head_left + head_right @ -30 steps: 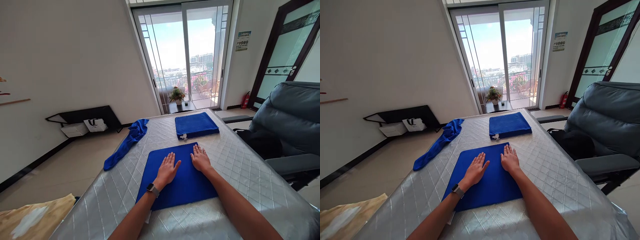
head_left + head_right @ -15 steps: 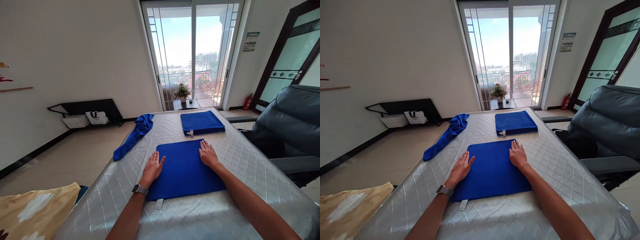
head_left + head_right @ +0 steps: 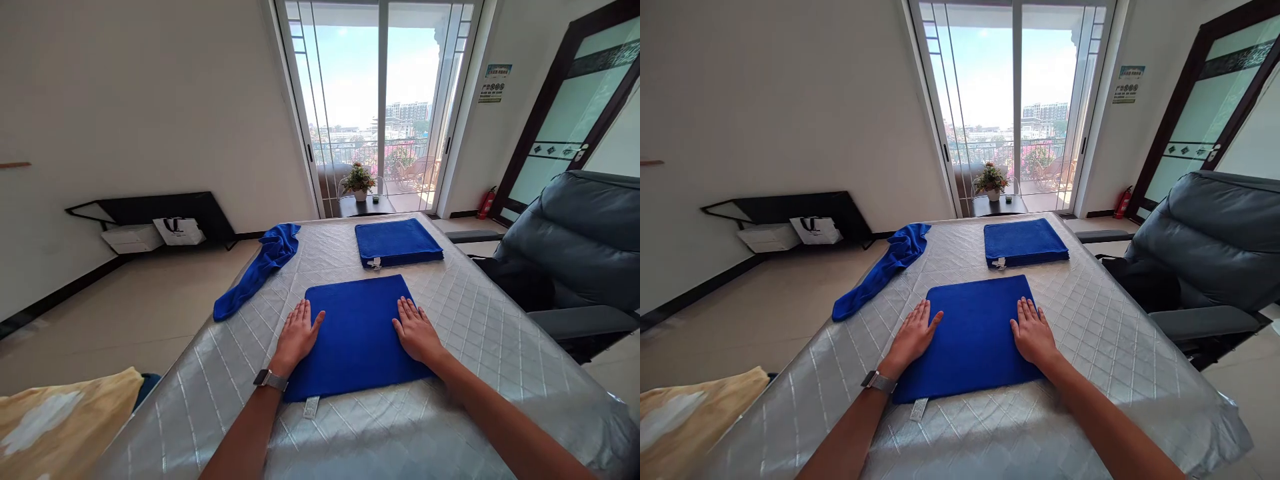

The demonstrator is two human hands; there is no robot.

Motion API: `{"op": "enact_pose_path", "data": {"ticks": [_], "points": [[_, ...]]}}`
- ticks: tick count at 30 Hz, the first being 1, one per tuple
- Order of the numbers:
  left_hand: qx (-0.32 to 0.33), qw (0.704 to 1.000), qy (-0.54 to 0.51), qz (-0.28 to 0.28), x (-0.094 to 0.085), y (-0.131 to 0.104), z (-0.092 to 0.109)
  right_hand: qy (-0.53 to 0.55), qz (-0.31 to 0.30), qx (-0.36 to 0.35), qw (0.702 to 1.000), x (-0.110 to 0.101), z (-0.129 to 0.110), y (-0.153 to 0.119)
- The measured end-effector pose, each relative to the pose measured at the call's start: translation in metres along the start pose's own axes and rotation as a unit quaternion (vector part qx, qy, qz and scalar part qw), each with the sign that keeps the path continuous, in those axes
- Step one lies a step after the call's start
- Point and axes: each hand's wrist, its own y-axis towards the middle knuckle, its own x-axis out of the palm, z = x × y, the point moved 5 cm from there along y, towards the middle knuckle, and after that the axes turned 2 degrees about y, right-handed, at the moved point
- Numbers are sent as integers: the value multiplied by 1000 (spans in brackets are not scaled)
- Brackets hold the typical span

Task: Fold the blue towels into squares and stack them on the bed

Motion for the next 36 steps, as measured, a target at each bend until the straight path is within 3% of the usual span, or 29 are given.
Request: {"op": "enact_pose_path", "data": {"ticks": [3,6,10,12,14,16,18,25,27,30,33,36], "points": [[47,998,15,46,-20,-7,29,7,8,-6,1000,-2,-1,1],[159,986,-18,38,-27,-20,86,17,12,-8,1000,-2,-1,2],[298,952,-70,-23,-14,-40,170,16,19,-17,1000,0,1,2],[313,945,-80,-48,-6,-44,196,10,19,-27,999,0,1,2],[306,947,-82,-57,-1,-45,204,12,18,-31,999,-1,2,2],[295,950,-80,-57,2,-46,196,23,18,-24,999,-3,2,2],[281,955,-73,-57,3,-49,175,33,16,-16,999,-5,1,2],[138,988,-28,-61,5,-80,51,35,5,-10,999,-4,0,1],[102,992,-23,-65,4,-94,25,24,6,-11,1000,-4,-1,1],[81,994,-26,-73,1,-109,6,6,3,-5,1000,-7,-2,0],[82,994,-34,-67,-1,-115,5,-9,3,3,1000,-15,-2,-8],[85,994,-43,-47,-2,-116,7,-3,44,-24,999,-22,1,-35]]}}
